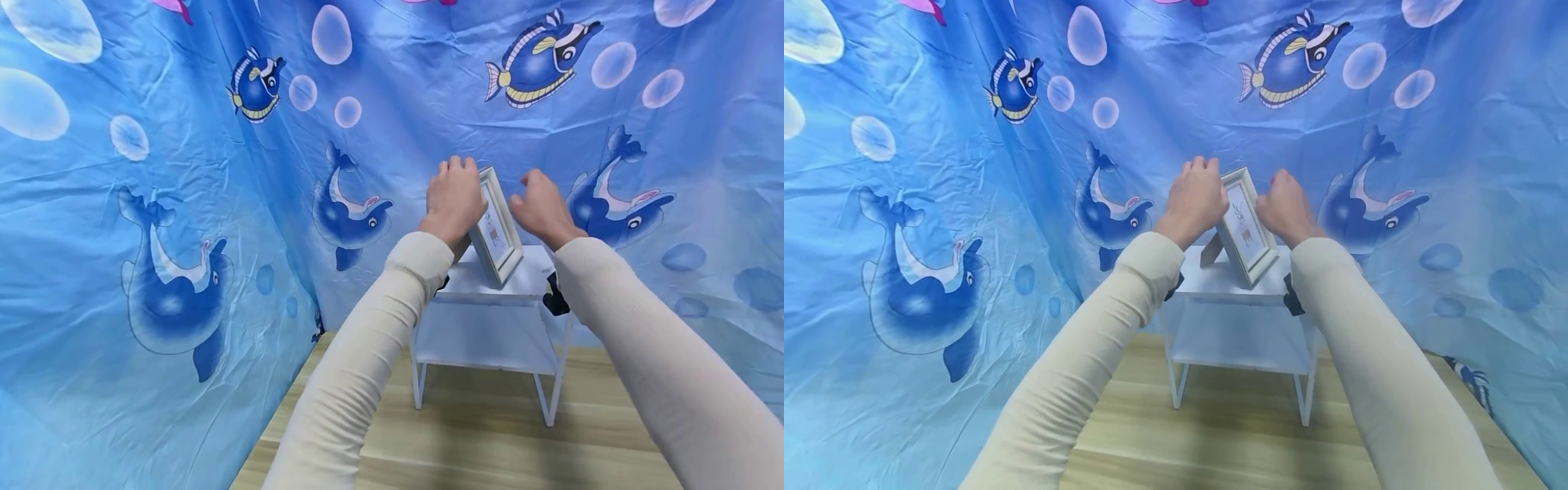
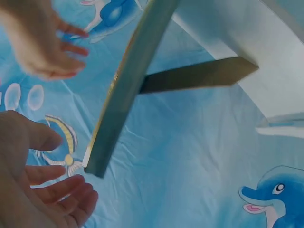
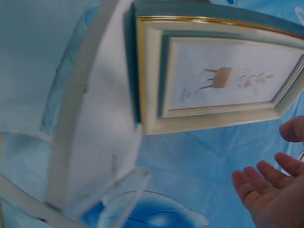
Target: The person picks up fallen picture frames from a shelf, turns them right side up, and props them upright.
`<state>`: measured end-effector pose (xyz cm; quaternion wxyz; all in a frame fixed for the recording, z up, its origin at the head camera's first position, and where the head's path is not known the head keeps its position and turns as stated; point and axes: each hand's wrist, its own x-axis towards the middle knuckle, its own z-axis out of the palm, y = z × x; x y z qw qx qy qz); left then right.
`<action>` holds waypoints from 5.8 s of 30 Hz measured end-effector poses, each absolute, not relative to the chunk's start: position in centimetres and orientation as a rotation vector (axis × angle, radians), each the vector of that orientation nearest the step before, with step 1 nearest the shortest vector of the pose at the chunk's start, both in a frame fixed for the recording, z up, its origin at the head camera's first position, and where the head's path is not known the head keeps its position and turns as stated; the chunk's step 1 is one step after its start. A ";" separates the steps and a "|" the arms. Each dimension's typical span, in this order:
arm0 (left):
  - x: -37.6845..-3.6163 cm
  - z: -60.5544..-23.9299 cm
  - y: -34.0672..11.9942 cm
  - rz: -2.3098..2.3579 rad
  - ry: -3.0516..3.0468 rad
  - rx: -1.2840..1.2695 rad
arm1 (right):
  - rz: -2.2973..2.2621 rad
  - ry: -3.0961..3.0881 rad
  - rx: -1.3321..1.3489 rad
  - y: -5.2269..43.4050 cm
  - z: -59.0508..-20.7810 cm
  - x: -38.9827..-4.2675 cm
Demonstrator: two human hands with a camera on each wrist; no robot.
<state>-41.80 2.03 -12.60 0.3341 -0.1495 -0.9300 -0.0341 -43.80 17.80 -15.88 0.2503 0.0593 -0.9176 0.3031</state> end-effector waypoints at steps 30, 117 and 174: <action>-43.0 -13.2 6.8 0.290 -2.519 -0.160 | 1.291 -2.654 0.010 20.9 -22.8 -48.7; -45.1 -13.6 5.9 0.036 -2.368 -0.247 | 0.883 -2.563 -0.097 20.2 -23.4 -46.6; -47.6 -14.4 3.1 -0.226 -2.310 -0.410 | 0.967 -2.669 -0.271 19.7 -23.4 -44.5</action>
